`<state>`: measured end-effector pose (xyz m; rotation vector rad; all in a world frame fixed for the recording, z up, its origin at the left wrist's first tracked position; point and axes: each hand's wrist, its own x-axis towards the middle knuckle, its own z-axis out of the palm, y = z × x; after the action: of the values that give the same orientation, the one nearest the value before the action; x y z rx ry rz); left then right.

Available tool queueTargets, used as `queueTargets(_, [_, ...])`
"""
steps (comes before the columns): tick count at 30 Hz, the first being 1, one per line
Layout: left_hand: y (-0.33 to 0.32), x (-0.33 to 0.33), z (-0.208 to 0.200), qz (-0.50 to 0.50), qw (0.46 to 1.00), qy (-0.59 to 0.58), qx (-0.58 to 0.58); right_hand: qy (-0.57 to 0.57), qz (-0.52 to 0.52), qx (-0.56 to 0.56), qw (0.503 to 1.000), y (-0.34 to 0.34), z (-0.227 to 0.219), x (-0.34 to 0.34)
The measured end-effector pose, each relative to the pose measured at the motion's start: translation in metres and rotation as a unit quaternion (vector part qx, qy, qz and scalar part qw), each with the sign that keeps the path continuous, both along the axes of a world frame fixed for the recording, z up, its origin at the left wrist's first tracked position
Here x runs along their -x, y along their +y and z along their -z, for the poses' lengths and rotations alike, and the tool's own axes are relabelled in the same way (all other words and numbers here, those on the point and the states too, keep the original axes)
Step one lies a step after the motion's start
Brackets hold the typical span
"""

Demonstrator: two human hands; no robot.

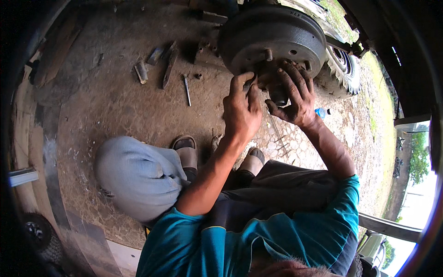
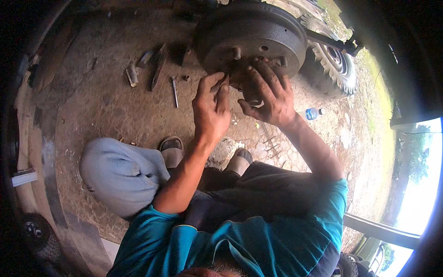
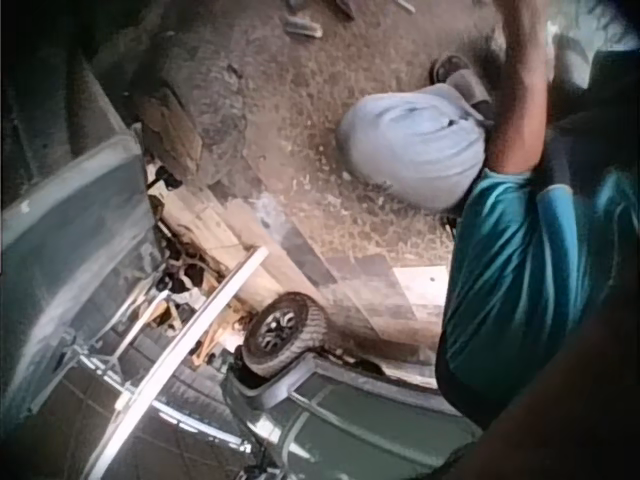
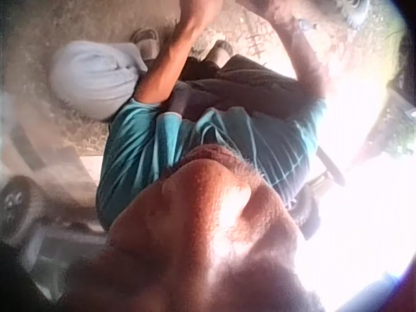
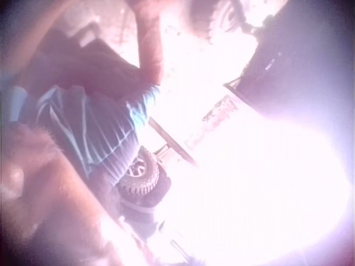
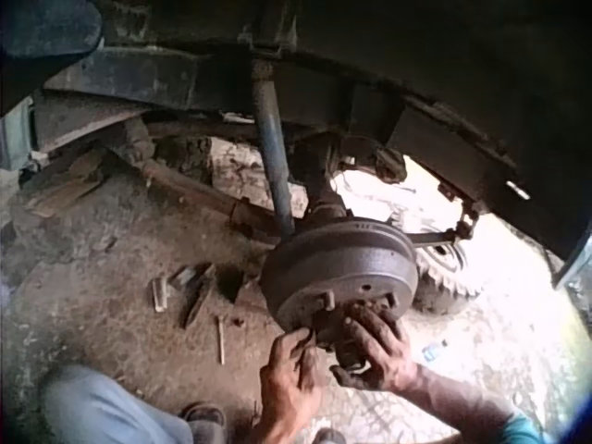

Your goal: The person sits on the ground and works on a vehicle wheel hub, using their hands to manipulate and remove a metal retaining clip. They then use a metal tool to pry and adjust components within the hub assembly.

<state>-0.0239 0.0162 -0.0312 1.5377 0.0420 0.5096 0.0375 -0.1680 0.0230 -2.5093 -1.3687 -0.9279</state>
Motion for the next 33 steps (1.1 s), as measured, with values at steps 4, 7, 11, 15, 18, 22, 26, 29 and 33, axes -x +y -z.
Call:
queueTargets(4, [0.003,-0.015,-0.007,0.013,0.999,0.012,0.036,0.002,-0.004,-0.006,1.000,-0.001,0.000,-0.001])
queueTargets(7, [-0.001,-0.014,-0.003,0.003,1.000,0.010,0.008,0.007,-0.002,-0.007,1.000,-0.001,0.000,0.002])
queueTargets(11, [0.000,-0.002,-0.004,0.004,1.000,0.006,0.007,0.014,-0.008,-0.009,1.000,-0.001,-0.001,0.000])
queueTargets(15, [-0.002,-0.009,-0.002,-0.005,1.000,-0.009,-0.011,0.020,0.003,-0.017,1.000,-0.002,0.001,0.000])
queueTargets(18, [-0.007,0.008,0.011,-0.008,1.000,-0.017,-0.012,0.021,-0.002,-0.013,1.000,-0.001,-0.001,0.001])
queueTargets(22, [-0.007,0.000,0.014,-0.015,1.000,-0.022,0.010,0.029,0.004,-0.018,0.999,-0.002,0.002,0.001])
queueTargets(26, [-0.006,-0.010,0.009,-0.010,0.999,-0.030,0.004,0.027,0.004,-0.018,0.999,-0.002,0.002,0.001])
queueTargets(29, [-0.007,0.003,0.013,-0.001,1.000,-0.012,-0.004,0.028,-0.001,-0.014,1.000,-0.001,-0.001,0.003])
queueTargets(33, [-0.009,0.003,0.006,-0.001,0.999,0.003,0.037,0.031,-0.004,-0.020,0.999,-0.002,0.002,0.002])
